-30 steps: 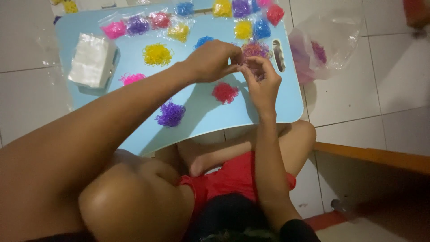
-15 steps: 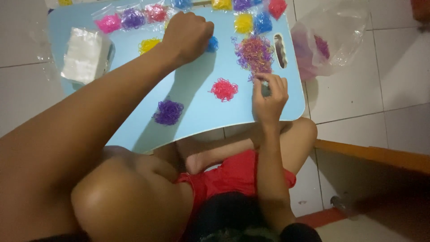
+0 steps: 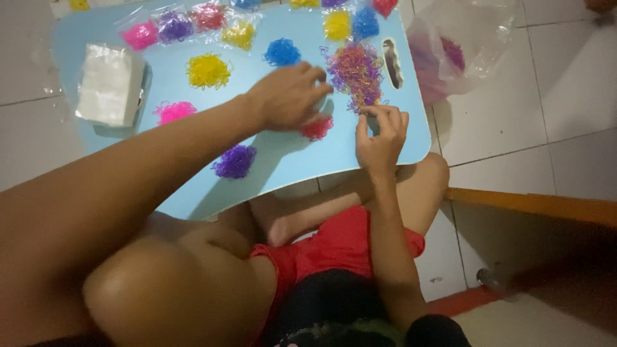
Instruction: Sorting and arranging small colorful rubber bands on a light blue tray while sitting on the floor.
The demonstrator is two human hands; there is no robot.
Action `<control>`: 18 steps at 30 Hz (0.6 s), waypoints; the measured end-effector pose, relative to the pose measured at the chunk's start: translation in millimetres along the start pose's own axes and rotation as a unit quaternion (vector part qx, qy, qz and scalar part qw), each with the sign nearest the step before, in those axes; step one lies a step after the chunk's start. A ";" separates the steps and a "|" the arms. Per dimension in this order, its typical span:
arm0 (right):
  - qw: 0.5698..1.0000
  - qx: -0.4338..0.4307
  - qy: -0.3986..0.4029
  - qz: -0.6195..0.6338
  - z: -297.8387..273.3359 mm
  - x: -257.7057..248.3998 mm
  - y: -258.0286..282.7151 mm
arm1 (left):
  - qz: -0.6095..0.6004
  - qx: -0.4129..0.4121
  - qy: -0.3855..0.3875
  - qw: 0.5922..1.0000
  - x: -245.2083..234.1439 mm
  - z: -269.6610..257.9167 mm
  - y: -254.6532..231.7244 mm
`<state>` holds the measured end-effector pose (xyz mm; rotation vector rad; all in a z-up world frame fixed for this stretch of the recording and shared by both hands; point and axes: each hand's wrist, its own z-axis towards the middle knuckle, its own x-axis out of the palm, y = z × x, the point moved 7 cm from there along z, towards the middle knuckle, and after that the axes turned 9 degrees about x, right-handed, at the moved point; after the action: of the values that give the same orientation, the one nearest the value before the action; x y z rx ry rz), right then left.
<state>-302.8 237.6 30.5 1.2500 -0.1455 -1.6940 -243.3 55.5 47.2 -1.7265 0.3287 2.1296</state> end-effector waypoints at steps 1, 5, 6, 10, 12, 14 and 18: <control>1.000 -0.006 -0.002 -0.004 -0.7 0.1 -1.0 | -0.040 0.008 0.046 0.998 -5.1 -1.1 -10.6; 0.998 -0.066 -0.003 -0.003 0.0 2.1 1.6 | -0.066 0.037 0.101 0.992 0.8 -7.3 -16.5; 0.997 -0.072 0.006 0.005 -1.2 1.4 -0.7 | -0.066 0.024 0.103 0.992 1.9 -7.5 -16.6; 0.986 -0.161 0.042 0.018 -6.8 11.3 18.1 | -0.104 -0.045 0.143 0.983 -5.8 -21.9 -17.5; 0.978 -0.198 0.062 0.021 -13.4 15.4 29.0 | -0.102 -0.059 0.133 0.984 -9.2 -30.5 -28.8; 0.972 -0.221 0.078 -0.007 -20.2 16.6 28.9 | -0.114 -0.039 0.126 0.985 1.6 -31.1 -45.7; 0.973 -0.213 0.088 0.020 -16.6 23.1 24.8 | -0.094 -0.051 0.111 0.988 17.7 -34.9 -43.6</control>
<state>-273.8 214.7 22.3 1.0544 0.2863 -1.4717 -196.7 83.1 24.7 -1.9739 0.1112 1.8557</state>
